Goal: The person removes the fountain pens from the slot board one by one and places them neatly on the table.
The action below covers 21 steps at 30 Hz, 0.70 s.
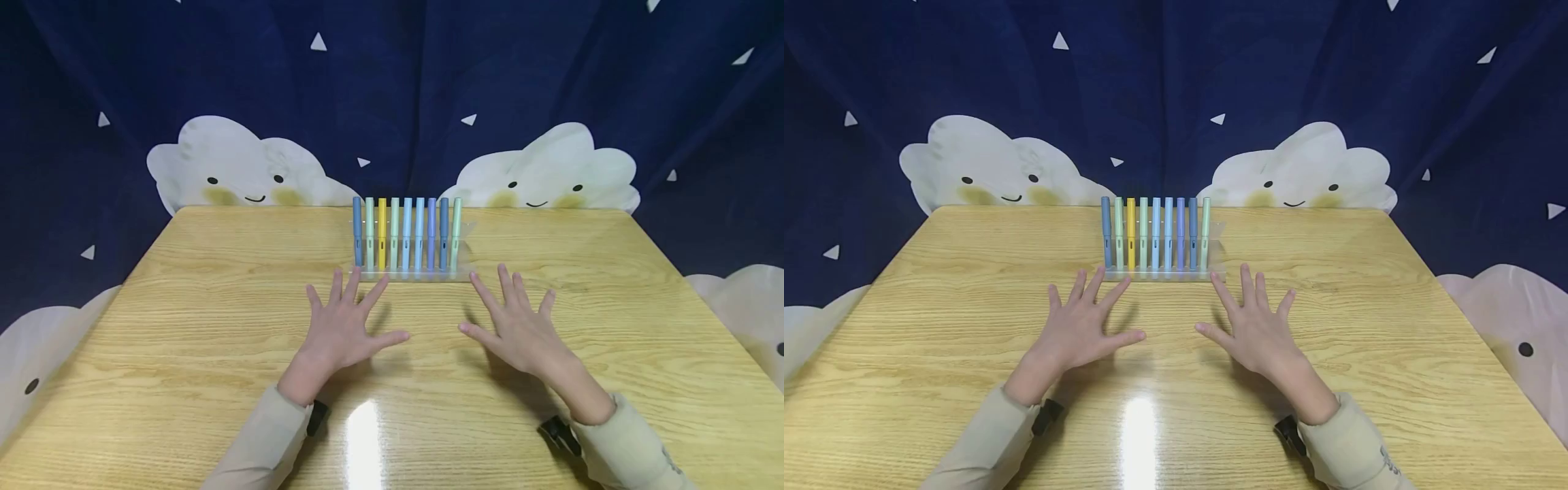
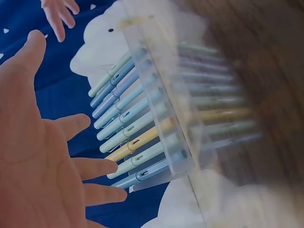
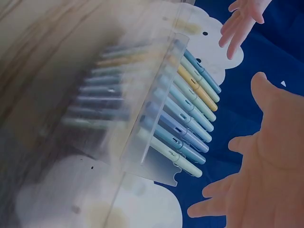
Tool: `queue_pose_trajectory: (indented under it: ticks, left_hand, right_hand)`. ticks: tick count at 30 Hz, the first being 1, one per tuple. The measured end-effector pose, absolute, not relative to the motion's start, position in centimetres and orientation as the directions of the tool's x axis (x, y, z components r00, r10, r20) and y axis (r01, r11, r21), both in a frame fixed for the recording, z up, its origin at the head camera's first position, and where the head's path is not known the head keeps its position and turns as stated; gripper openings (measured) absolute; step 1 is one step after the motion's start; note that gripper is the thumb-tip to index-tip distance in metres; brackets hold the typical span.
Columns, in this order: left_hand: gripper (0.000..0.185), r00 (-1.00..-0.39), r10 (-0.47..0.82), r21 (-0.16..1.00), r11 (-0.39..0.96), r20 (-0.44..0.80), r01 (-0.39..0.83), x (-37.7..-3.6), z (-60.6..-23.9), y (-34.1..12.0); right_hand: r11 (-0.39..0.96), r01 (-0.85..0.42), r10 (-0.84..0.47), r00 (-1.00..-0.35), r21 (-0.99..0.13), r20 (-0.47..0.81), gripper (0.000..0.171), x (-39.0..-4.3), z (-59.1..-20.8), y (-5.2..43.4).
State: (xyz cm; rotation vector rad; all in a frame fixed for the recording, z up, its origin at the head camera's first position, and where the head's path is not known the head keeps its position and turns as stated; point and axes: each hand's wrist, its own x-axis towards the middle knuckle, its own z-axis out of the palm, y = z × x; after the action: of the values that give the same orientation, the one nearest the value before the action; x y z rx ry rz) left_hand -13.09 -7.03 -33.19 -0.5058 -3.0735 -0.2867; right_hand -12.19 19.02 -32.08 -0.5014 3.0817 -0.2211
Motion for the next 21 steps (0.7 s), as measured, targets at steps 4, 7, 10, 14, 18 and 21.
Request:
queue_pose_trajectory:
  ticks: [4,7,10,14,18,21]
  left_hand:
    - [0.086,-0.942,0.329,0.229,0.914,0.065,0.335,-13.4,-33.2,-7.0]
    - [0.084,-0.939,0.335,0.266,0.901,0.075,0.343,-13.7,-33.2,-6.9]
    - [0.081,-0.938,0.337,0.293,0.891,0.087,0.347,-13.9,-33.2,-6.9]
    - [0.075,-0.928,0.352,0.317,0.872,0.123,0.373,-14.4,-33.2,-7.0]
    - [0.066,-0.911,0.385,0.366,0.835,0.145,0.411,-14.9,-33.2,-7.1]
    - [0.061,-0.905,0.401,0.418,0.804,0.142,0.422,-15.2,-33.3,-7.2]
  right_hand:
    - [0.931,-0.329,-0.328,-0.944,-0.158,0.03,0.074,-12.3,-32.0,19.2]
    - [0.921,-0.344,-0.341,-0.939,-0.181,0.045,0.072,-12.4,-31.9,19.3]
    - [0.909,-0.358,-0.354,-0.934,-0.213,0.058,0.071,-12.5,-31.9,19.4]
    - [0.89,-0.383,-0.375,-0.924,-0.248,0.081,0.07,-12.9,-31.8,19.6]
    - [0.868,-0.421,-0.401,-0.907,-0.264,0.127,0.069,-13.5,-31.9,19.9]
    - [0.851,-0.451,-0.419,-0.892,-0.269,0.169,0.066,-14.0,-32.2,20.2]
